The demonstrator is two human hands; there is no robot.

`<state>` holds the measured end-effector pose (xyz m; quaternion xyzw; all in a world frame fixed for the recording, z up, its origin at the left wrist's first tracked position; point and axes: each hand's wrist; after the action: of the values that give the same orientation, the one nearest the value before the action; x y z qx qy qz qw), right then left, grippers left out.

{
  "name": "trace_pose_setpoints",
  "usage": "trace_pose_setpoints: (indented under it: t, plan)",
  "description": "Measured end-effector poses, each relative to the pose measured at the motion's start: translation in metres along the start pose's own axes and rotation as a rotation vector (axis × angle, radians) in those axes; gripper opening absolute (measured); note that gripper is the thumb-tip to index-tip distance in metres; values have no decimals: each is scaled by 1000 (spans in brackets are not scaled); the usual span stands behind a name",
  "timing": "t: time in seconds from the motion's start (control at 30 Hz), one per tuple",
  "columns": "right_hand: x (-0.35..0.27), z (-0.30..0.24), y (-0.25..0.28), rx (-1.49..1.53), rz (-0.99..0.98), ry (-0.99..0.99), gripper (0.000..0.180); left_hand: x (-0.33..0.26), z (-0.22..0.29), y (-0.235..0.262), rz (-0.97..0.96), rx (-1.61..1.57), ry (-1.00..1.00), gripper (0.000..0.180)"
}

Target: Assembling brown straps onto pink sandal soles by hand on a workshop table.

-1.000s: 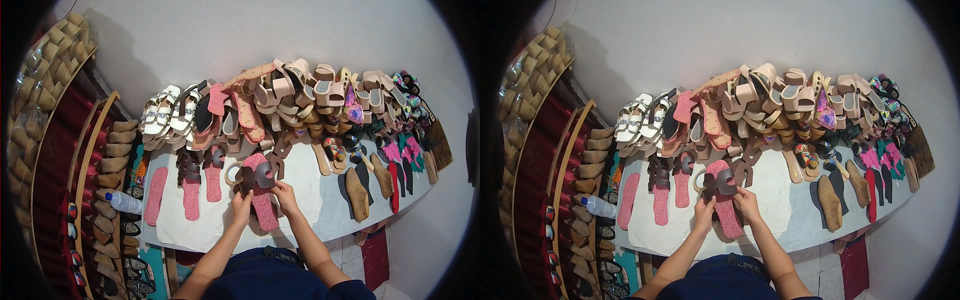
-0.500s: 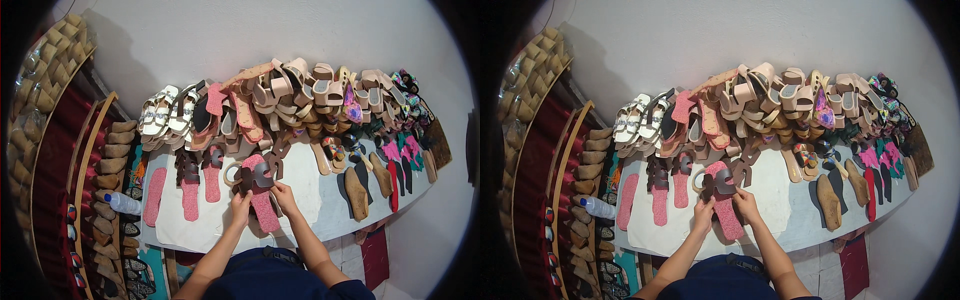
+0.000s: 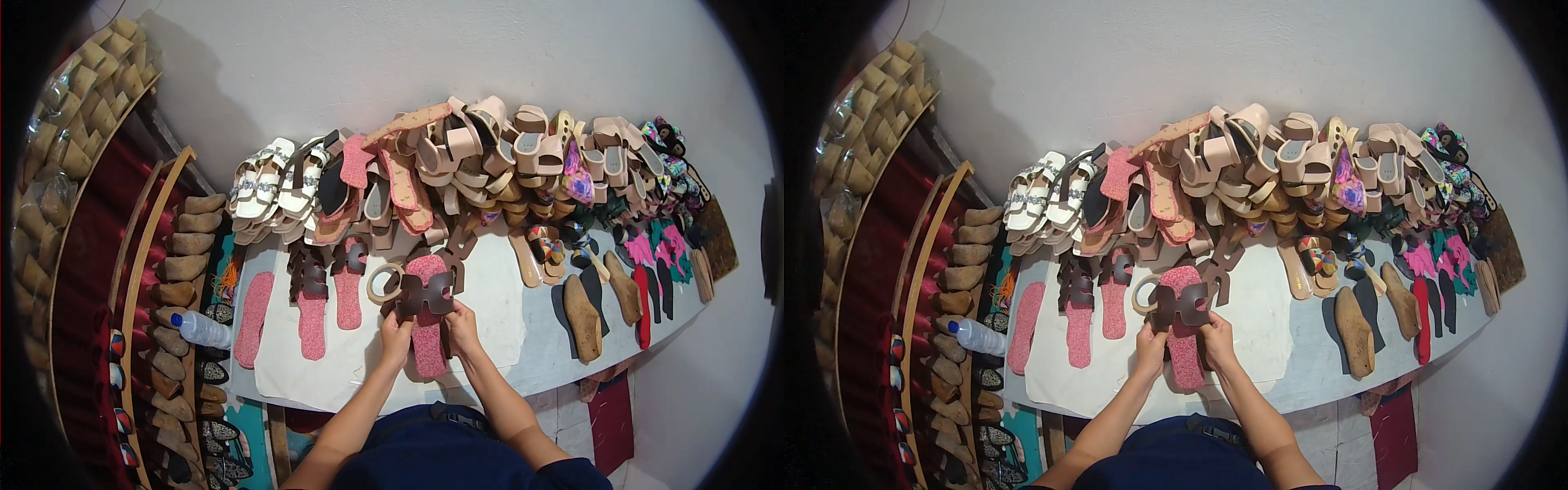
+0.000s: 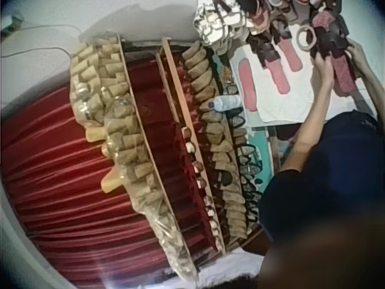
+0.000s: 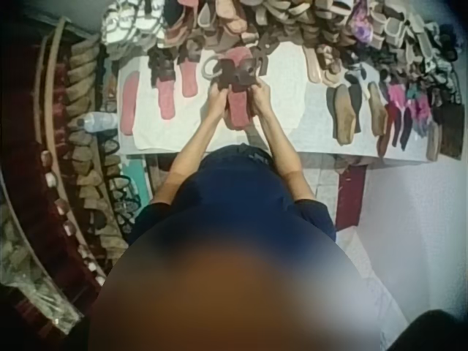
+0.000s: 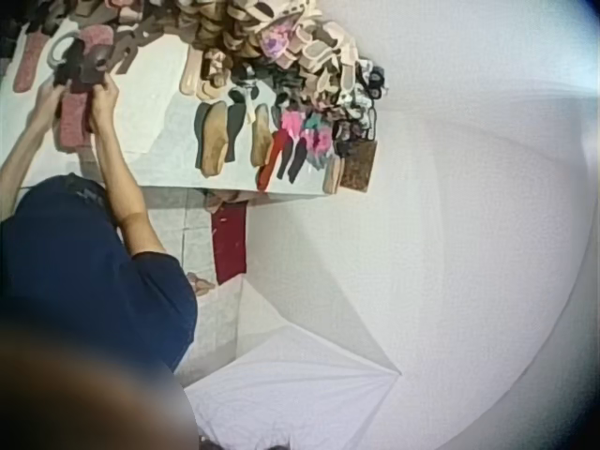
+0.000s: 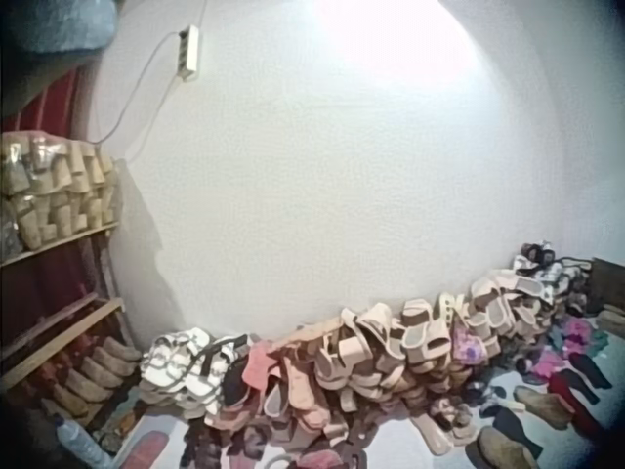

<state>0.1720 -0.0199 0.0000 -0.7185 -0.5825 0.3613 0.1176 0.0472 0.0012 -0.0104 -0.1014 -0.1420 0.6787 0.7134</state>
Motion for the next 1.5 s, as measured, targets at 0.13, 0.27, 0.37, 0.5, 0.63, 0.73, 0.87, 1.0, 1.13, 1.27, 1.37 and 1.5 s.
trace_pose_setpoints:
  t: [0.13,0.27,0.37,0.5,0.63,0.73,0.87,1.0,1.13,1.27,1.37,1.5]
  plan:
    - [-3,-4,-8,-13,46,-21,14,-1,8,-2,36,-162,54,19]
    - [-1,3,-14,-70,45,-31,14,-1,2,9,84,-191,55,21]
    - [-2,6,-16,-8,22,-80,14,-2,9,12,71,-192,147,23]
    - [0,14,-14,11,-51,-57,16,-5,8,17,71,-201,98,17]
    - [-1,18,-16,18,-36,-29,16,-6,8,15,107,-193,8,17]
    - [-6,17,-19,-81,-60,-92,17,-6,9,18,161,-223,37,15]
    - [-12,19,-20,-131,-110,-150,17,-7,4,26,159,-243,69,13]
    - [-14,20,-21,-138,-55,-206,16,-10,2,28,159,-220,48,12]
    - [-4,37,-6,-161,44,-157,12,-16,8,20,129,-148,6,11]
    - [-9,36,-15,-38,89,-152,8,-22,1,36,3,-110,176,12]
    - [-10,39,-10,-58,83,-168,10,-28,-10,38,80,11,16,12]
    - [-17,39,-8,-446,6,-185,16,-30,-8,36,202,2,-49,14]
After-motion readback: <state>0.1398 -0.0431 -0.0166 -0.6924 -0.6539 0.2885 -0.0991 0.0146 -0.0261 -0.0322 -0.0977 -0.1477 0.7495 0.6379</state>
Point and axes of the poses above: each hand's wrist, its own x-axis towards the middle knuckle, its own y-axis out of the back of the hand, z = x × y, and after that the axes turned 13 degrees about -y, right-handed
